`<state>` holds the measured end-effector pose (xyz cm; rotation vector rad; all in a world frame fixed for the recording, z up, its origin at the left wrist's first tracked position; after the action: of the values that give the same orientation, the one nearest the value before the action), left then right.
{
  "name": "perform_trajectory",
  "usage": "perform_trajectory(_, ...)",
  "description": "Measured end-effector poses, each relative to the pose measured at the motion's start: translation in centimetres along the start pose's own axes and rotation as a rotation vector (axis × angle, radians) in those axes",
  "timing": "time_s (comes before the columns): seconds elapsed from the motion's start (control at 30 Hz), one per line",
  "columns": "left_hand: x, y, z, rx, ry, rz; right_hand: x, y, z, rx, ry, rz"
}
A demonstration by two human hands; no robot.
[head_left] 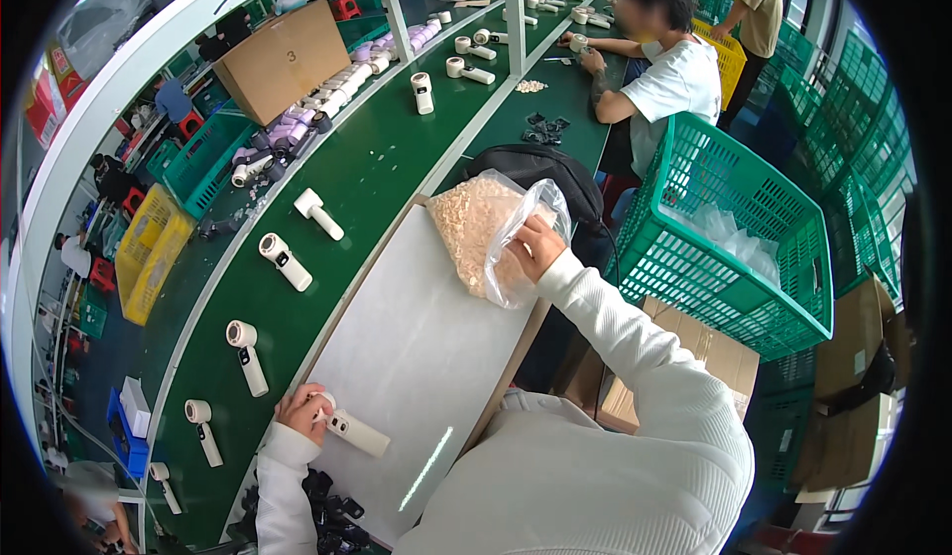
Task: Manually assembling small plastic housings with internal components on a factory line.
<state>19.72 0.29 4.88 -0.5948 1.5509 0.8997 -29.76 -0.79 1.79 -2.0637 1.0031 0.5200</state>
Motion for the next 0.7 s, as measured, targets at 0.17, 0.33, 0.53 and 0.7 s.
perform_trajectory(0.17,-1.4,-1.5,4.2,-0.158,0.179,-0.087,-4.3,-1.4,0.3,0.324,0.17,-0.308)
perform_trajectory(0.33,1.9,-6.5,14.9,-0.613,-0.033,-0.107,-3.0,-5.8,-1.1,0.419,-0.035,-0.751)
perform_trajectory(0.53,1.6,-6.4,17.0,-0.733,-0.157,-0.221,5.2,-13.9,-1.8,0.287,-0.543,-1.163)
perform_trajectory(0.7,1.2,-7.0,16.7,-0.722,-0.108,-0.206,12.6,-18.4,0.3,0.529,-0.795,-1.32)
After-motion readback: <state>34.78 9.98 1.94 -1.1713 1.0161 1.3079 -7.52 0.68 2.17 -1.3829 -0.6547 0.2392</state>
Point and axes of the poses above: each hand's wrist, its own z-axis away from the middle knuckle, its own x-axis out of the palm, y = z × x, the point moved 2 cm from there along -z, towards the middle knuckle, and after that the axes turned 8 degrees about -z, right-handed, at the moved point
